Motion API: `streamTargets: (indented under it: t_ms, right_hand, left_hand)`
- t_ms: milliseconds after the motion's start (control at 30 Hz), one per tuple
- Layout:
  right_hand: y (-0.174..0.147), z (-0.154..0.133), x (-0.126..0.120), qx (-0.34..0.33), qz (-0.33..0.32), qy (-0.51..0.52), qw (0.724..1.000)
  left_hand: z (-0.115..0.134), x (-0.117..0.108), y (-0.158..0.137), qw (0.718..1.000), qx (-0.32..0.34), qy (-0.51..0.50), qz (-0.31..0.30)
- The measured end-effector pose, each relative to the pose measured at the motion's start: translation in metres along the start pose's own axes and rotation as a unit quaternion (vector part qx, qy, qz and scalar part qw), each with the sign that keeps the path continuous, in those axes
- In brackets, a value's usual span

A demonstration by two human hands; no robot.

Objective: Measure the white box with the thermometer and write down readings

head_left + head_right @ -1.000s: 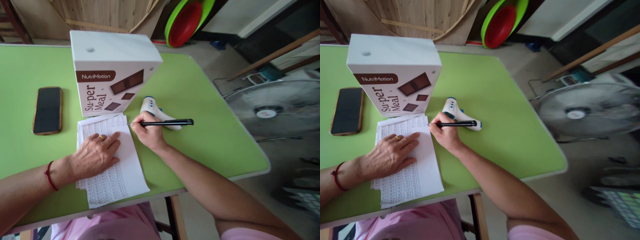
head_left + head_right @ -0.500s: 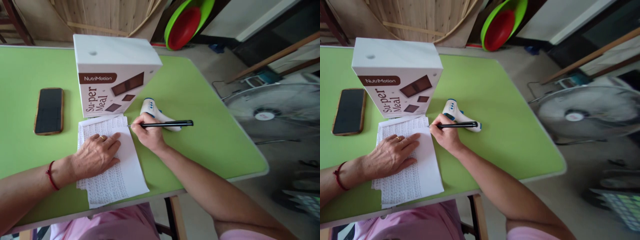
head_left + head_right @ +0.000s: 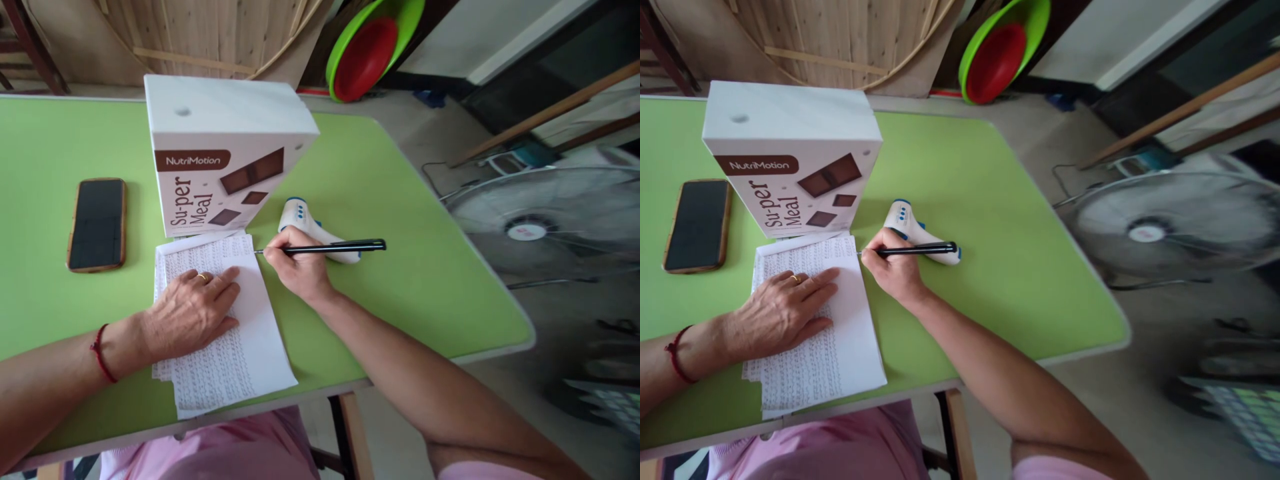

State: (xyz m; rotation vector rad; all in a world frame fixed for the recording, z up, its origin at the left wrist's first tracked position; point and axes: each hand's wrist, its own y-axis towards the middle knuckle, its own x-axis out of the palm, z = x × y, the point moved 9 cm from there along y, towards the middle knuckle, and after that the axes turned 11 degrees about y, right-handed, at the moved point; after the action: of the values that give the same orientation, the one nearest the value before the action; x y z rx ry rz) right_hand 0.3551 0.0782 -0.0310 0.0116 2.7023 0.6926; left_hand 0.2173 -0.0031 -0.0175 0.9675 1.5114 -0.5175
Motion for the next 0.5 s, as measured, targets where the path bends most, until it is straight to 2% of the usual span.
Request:
streamTargets:
  t_ms: [300, 500]
  right_hand:
    - [0.0005, -0.0033, 0.0016, -0.013, -0.009, -0.001, 1.000]
    - [0.0002, 0.0019, -0.0005, 0.008, -0.003, 0.019, 1.000]
  left_hand:
    - [0.0000, -0.0006, 0.0003, 1.000, -0.001, 0.002, 0.008]
    - [0.0004, 0.0007, -0.0002, 1.000, 0.002, 0.003, 0.000]
